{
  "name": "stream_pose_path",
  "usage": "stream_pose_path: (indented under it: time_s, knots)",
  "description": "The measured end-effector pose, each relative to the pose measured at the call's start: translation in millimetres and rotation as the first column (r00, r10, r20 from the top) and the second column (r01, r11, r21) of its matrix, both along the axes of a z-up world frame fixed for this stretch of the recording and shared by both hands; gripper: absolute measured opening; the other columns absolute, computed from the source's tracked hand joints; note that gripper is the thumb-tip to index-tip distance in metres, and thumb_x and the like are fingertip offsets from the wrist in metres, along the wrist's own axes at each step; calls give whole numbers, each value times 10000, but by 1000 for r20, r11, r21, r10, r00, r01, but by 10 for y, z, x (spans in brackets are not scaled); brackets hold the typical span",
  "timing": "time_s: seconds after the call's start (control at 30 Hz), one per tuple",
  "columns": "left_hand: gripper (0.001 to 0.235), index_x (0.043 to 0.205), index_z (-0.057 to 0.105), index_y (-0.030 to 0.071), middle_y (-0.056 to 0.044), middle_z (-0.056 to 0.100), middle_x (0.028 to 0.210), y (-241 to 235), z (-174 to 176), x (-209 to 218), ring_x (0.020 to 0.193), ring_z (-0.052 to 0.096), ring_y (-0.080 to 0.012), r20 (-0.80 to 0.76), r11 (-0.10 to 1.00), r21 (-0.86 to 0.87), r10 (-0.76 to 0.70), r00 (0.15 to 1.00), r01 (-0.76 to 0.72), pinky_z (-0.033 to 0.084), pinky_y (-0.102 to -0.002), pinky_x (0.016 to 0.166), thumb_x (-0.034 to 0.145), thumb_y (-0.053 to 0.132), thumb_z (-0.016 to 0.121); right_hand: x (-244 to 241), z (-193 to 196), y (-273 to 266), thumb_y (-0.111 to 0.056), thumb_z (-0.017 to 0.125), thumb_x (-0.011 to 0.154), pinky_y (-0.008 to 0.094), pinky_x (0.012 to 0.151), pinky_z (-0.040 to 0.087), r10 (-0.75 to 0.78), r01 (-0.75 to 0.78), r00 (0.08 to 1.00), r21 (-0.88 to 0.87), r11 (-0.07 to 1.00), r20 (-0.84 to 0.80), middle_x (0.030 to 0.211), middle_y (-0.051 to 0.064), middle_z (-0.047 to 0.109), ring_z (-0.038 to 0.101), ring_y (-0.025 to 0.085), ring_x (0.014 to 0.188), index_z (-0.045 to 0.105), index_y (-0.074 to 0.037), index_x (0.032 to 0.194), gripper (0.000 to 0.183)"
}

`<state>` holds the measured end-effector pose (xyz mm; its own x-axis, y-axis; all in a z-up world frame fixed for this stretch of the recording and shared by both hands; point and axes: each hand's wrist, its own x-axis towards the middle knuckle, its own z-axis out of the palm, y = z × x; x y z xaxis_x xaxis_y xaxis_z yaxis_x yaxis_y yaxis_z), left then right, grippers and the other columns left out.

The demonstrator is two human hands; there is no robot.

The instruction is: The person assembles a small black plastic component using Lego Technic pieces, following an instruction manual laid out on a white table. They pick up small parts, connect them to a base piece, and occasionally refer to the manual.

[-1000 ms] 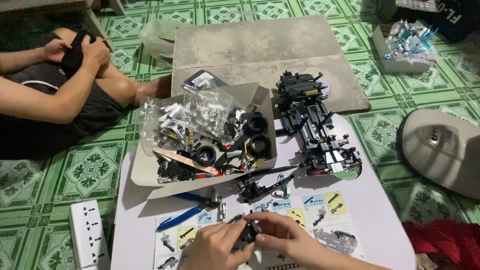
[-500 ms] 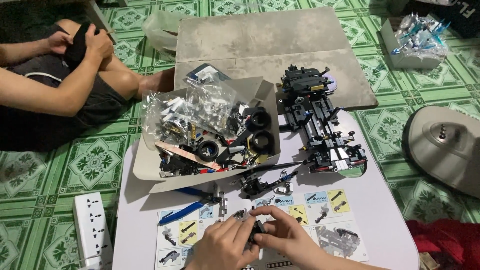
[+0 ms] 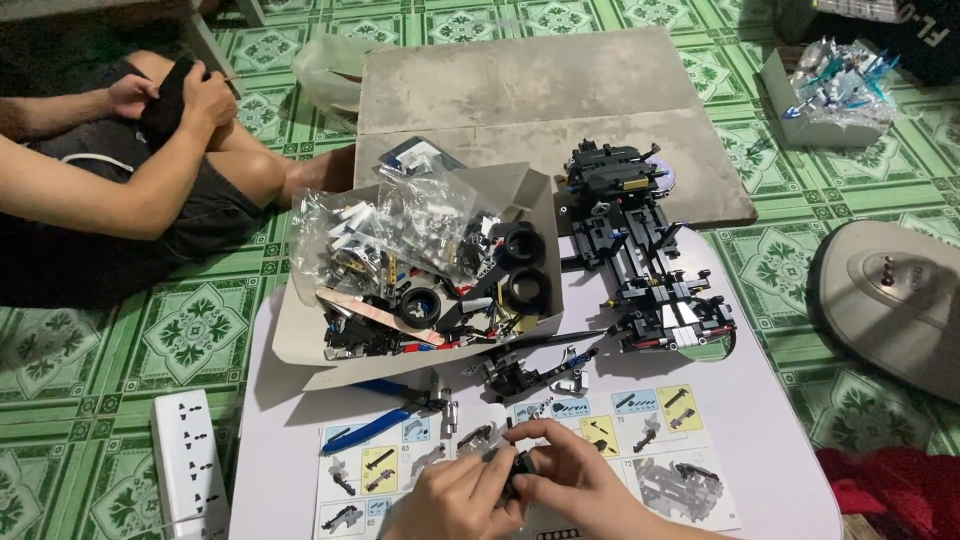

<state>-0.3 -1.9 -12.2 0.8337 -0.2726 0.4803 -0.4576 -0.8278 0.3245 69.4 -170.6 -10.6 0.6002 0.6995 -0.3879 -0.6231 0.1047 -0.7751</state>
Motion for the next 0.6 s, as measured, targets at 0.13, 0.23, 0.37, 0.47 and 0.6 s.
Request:
stream_pose_path:
  time_s: [0.13,0.23,0.37,0.47,0.6]
  knots:
    - [350,1087,591,-50,-116,606,725,1,-14,-16,602,580,-184,-28,998,-26,-50,998,50,494,-349,499,782,119,608,-41,-21,-14,-13,645,826,281,656,421,-12,19,993,-55,998,122,754,92,583,542,166,715,591,-24,1099,279]
    - [334,1075,588,-45,-77,572,692,-1,-19,-19,587,554,-141,23,999,22,-29,999,29,477,-309,480,831,173,655,-44,-22,-4,-51,644,831,281,650,426,-8,13,986,-32,999,168,775,95,605,546,160,706,582,-27,1095,272]
    - [362,1090,588,-32,-95,592,663,17,-34,-11,553,581,-178,-130,1000,13,9,992,-7,510,-364,472,793,170,633,-7,-17,7,-43,643,842,284,648,443,-4,6,993,-17,1000,117,744,98,586,548,166,694,573,-11,1106,275]
    - [383,1106,584,-40,-103,632,703,32,-42,-10,567,594,-176,-82,1000,28,-5,997,7,508,-344,481,833,225,630,-1,46,-20,-43,655,834,278,640,440,13,-9,992,-35,999,126,717,87,562,536,158,688,561,-25,1155,334]
    - [387,1088,607,-60,-92,591,646,52,-4,15,501,515,-177,78,1000,-9,22,997,-21,428,-312,409,899,272,547,20,25,-39,-31,689,820,292,679,481,7,-4,997,-38,999,77,811,93,517,543,177,734,526,-29,1000,244]
